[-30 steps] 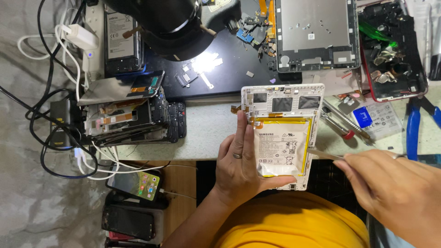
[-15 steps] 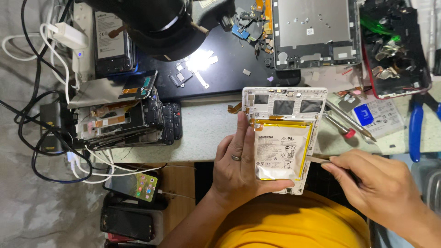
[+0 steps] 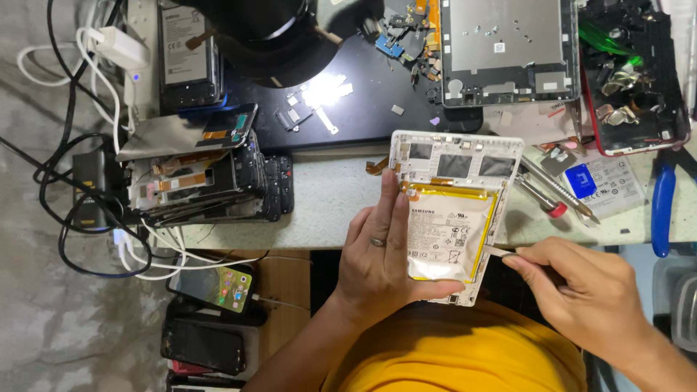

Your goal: The person removes a battery from a disassembled smartphone using a metal spudger and their fingers. They peel the battery from the chassis, lift it out, and set it aside on the workbench.

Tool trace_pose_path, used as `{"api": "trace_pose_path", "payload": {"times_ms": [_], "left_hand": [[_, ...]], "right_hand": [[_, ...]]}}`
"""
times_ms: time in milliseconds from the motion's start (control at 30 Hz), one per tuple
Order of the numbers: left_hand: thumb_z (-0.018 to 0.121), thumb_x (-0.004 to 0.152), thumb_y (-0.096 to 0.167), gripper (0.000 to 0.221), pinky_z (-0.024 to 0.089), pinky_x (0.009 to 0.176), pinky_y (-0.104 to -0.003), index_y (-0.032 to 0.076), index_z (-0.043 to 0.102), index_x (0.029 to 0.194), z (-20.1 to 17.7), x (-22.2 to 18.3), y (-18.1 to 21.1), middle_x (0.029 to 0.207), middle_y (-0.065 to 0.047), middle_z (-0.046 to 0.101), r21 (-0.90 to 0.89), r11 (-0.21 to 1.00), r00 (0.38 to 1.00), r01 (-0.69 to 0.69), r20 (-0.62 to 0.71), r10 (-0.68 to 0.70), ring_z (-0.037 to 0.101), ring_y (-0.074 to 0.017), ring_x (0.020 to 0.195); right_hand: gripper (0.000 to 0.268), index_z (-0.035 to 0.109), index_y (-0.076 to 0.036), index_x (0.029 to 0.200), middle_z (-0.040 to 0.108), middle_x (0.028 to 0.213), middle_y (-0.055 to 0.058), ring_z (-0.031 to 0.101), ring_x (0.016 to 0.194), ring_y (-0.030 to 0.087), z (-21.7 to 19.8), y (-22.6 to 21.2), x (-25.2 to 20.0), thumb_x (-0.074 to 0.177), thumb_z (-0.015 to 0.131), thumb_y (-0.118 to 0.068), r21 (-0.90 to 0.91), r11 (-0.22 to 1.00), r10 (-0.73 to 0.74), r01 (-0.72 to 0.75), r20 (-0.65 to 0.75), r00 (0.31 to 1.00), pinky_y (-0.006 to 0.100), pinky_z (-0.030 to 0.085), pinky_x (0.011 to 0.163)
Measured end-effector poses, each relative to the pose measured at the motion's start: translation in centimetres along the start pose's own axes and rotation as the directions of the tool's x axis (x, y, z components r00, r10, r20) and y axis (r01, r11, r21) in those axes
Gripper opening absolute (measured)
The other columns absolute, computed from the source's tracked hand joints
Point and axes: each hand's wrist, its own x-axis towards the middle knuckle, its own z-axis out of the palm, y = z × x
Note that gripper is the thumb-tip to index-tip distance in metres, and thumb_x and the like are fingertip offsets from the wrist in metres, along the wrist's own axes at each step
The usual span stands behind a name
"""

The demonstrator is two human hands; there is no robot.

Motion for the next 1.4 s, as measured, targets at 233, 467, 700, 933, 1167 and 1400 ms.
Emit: {"api": "trace_pose_path", "payload": {"times_ms": [233,467,700,933,1167,1400], "left_hand": [[0.073,0.078,0.077,0.131,0.05,0.111,-0.045,-0.011,0.02,0.159,-0.1,0.4,0.1,0.162,-0.038,0.03,-0.001,1.0,1.0,0.005,-0.019,-0.005,0.049,-0.0415,0.149],[0.084,0.078,0.064,0.129,0.049,0.113,-0.046,-0.008,0.016,0.161,-1.5,1.7,0.8,0.164,-0.036,0.029,-0.088,0.996,1.0,0.017,-0.004,-0.017,0.044,-0.0407,0.154],[0.067,0.095,0.032,0.092,0.06,0.085,-0.031,-0.003,0.016,0.163,-1.6,3.5,1.6,0.116,-0.018,0.072,-0.589,0.453,0.702,0.67,0.303,-0.645,0.073,-0.0215,0.096],[0.058,0.106,0.024,0.049,0.06,0.096,-0.031,0.0,0.044,0.146,-1.1,4.9,-0.3,0.117,-0.011,0.073,-0.761,0.276,0.792,0.587,0.47,-0.389,0.073,-0.0162,0.107],[0.079,0.087,0.007,0.05,0.063,0.088,-0.033,-0.002,0.054,0.129,-0.6,5.6,0.2,0.114,-0.013,0.072,-0.785,0.159,0.762,0.598,0.496,-0.417,0.072,-0.0172,0.101],[0.077,0.092,0.007,0.046,0.063,0.092,-0.032,-0.002,0.054,0.131,-0.7,5.6,-0.2,0.117,-0.013,0.072,-0.831,0.031,0.773,0.555,0.502,-0.389,0.072,-0.0171,0.104]], "right_hand": [[0.01,0.074,-0.001,0.091,0.075,0.082,0.005,0.068,0.066,0.01,2.2,0.9,-1.2,0.084,0.079,-0.005,0.222,0.975,0.018,0.02,-0.167,0.986,0.023,0.05,0.063],[0.01,0.071,0.001,0.088,0.072,0.078,0.008,0.065,0.062,0.015,2.2,-0.9,-1.6,0.084,0.08,-0.002,0.09,0.994,-0.037,0.06,-0.238,0.971,0.027,0.049,0.06],[0.012,0.071,0.0,0.085,0.072,0.076,0.008,0.066,0.058,0.016,1.3,-2.1,-0.6,0.08,0.081,-0.005,0.101,0.988,-0.096,0.115,-0.172,0.98,0.028,0.049,0.055],[0.012,0.073,-0.003,0.089,0.074,0.081,0.008,0.068,0.063,0.015,0.1,-2.7,-1.0,0.083,0.08,-0.012,0.065,0.998,0.002,0.014,-0.234,0.972,0.028,0.05,0.058],[0.014,0.076,-0.005,0.085,0.074,0.074,0.003,0.064,0.055,0.011,-0.6,-1.7,-2.1,0.082,0.081,-0.018,0.156,0.953,0.269,-0.261,-0.033,0.963,0.028,0.048,0.046],[0.011,0.073,-0.001,0.081,0.076,0.074,0.004,0.064,0.067,0.005,1.9,2.6,-1.9,0.084,0.078,-0.01,0.588,0.774,0.225,-0.235,0.091,0.97,0.023,0.052,0.061]]}}
